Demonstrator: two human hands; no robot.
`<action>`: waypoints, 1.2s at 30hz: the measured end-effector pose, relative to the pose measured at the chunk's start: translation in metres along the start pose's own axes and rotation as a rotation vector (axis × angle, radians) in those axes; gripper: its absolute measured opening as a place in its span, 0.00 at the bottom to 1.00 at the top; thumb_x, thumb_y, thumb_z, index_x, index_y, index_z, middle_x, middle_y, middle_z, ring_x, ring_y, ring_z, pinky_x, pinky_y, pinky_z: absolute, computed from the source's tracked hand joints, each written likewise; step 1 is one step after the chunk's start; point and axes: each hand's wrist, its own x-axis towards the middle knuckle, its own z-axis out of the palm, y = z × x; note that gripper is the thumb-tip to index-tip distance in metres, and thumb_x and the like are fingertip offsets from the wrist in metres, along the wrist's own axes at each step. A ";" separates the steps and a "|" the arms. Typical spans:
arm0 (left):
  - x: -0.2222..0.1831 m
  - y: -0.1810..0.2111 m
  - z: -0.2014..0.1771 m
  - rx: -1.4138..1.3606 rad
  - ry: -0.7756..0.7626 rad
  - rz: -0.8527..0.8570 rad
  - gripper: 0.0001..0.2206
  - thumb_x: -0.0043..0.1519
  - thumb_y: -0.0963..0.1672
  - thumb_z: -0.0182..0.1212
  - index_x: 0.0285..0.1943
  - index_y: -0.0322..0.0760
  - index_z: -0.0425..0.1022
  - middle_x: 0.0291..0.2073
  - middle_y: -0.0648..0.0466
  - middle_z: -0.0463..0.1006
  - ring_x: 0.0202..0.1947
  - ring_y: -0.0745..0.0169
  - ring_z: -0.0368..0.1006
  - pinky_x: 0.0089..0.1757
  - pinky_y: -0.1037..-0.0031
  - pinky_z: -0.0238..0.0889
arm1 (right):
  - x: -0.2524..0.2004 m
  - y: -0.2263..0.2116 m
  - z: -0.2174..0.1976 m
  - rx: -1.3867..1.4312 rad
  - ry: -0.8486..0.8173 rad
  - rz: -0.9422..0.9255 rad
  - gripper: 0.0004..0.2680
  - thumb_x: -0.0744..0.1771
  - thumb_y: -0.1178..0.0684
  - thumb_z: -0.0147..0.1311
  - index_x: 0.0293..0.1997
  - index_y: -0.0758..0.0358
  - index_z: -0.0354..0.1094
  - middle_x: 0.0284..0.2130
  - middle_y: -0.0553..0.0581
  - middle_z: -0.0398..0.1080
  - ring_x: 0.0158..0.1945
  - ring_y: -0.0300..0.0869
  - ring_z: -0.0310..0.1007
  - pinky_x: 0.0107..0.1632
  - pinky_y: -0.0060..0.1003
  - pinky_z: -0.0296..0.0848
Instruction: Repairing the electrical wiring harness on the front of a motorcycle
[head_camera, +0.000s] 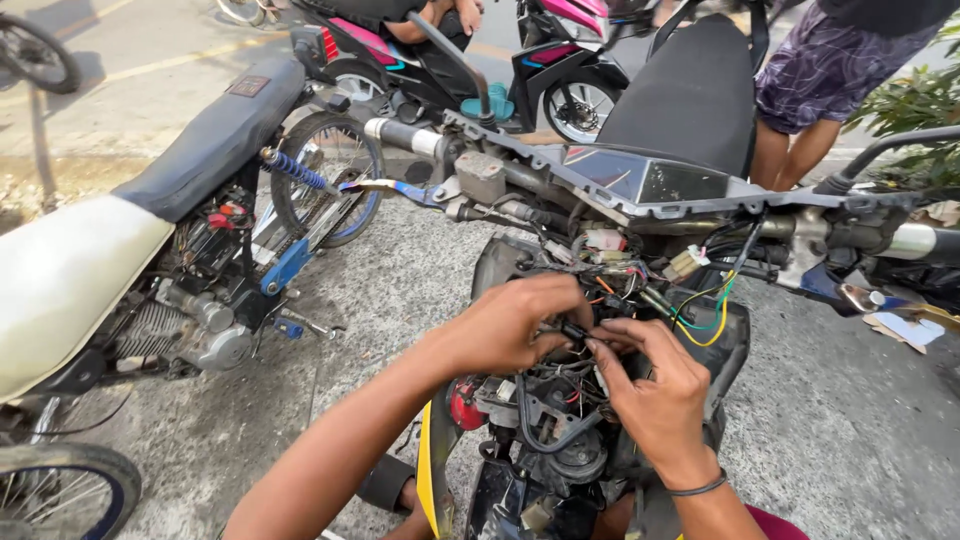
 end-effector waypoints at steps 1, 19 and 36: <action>0.001 -0.001 0.005 -0.002 0.005 -0.009 0.14 0.60 0.36 0.73 0.51 0.40 0.76 0.49 0.54 0.82 0.55 0.53 0.80 0.50 0.59 0.76 | -0.001 -0.002 -0.001 0.005 -0.009 0.000 0.07 0.68 0.60 0.70 0.48 0.66 0.77 0.41 0.58 0.82 0.40 0.41 0.84 0.49 0.34 0.81; -0.011 -0.014 0.026 0.315 0.232 0.238 0.09 0.68 0.43 0.63 0.55 0.38 0.72 0.45 0.50 0.79 0.53 0.45 0.73 0.51 0.56 0.71 | -0.008 0.013 0.012 0.373 -0.010 0.447 0.12 0.67 0.66 0.68 0.56 0.70 0.72 0.41 0.62 0.82 0.41 0.38 0.80 0.52 0.30 0.79; 0.002 -0.021 0.042 0.450 0.075 0.042 0.15 0.59 0.43 0.68 0.56 0.46 0.76 0.49 0.54 0.81 0.39 0.38 0.82 0.40 0.46 0.73 | -0.009 0.022 0.002 0.083 -0.152 0.468 0.07 0.70 0.51 0.66 0.51 0.58 0.83 0.39 0.48 0.85 0.37 0.34 0.78 0.46 0.32 0.75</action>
